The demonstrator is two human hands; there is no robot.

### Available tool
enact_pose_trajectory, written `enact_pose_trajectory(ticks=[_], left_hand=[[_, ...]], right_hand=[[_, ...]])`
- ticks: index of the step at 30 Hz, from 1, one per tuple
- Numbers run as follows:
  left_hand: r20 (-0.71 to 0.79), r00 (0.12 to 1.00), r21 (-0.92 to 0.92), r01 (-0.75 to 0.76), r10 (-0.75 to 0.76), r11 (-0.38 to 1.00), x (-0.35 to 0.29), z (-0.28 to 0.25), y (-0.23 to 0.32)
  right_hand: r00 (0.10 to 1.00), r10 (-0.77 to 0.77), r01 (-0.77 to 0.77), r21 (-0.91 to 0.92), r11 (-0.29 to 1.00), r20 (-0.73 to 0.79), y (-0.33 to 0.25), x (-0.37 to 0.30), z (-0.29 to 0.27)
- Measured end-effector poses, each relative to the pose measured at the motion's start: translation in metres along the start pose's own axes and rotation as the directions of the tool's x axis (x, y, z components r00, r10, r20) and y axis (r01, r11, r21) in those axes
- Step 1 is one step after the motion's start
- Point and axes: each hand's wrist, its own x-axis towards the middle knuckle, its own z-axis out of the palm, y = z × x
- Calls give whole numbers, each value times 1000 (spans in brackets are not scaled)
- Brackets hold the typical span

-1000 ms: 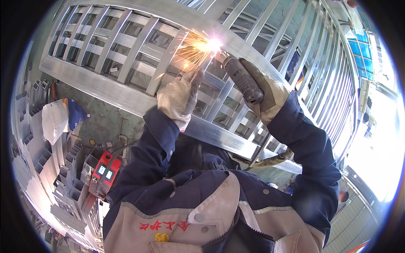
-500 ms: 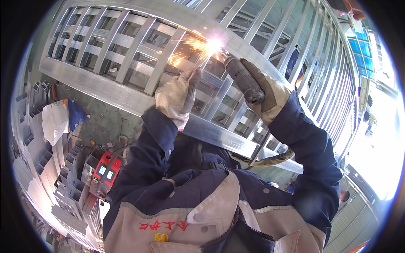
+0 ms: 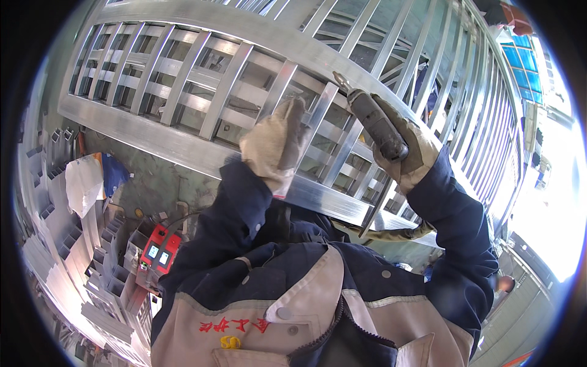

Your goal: The person welds a metal frame using a handheld welding torch, producing sparks along the seams. They repeatedly reposition the frame and adjust their grip while welding different sections.

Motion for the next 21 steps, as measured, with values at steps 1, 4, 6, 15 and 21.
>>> enact_pose_trajectory(ticks=[1,4,6,15,21], left_hand=[[60,997,-35,47,-45,998,6,9,6],[249,869,-725,460,-428,513,24,37,24],[239,893,-532,449,-382,718,28,43,22],[154,967,-60,215,-204,975,26,57,7],[117,965,-12,237,-234,972,24,68,0]], right_hand=[[1000,-5,5,6,1000,-5,3,-2,-1],[1000,-21,21,18,1000,-10,11,-7,1],[999,-35,37,-60,998,25,17,-8,4],[996,-85,85,28,996,4,32,-5,11],[995,-98,98,26,995,8,35,-4,12]])
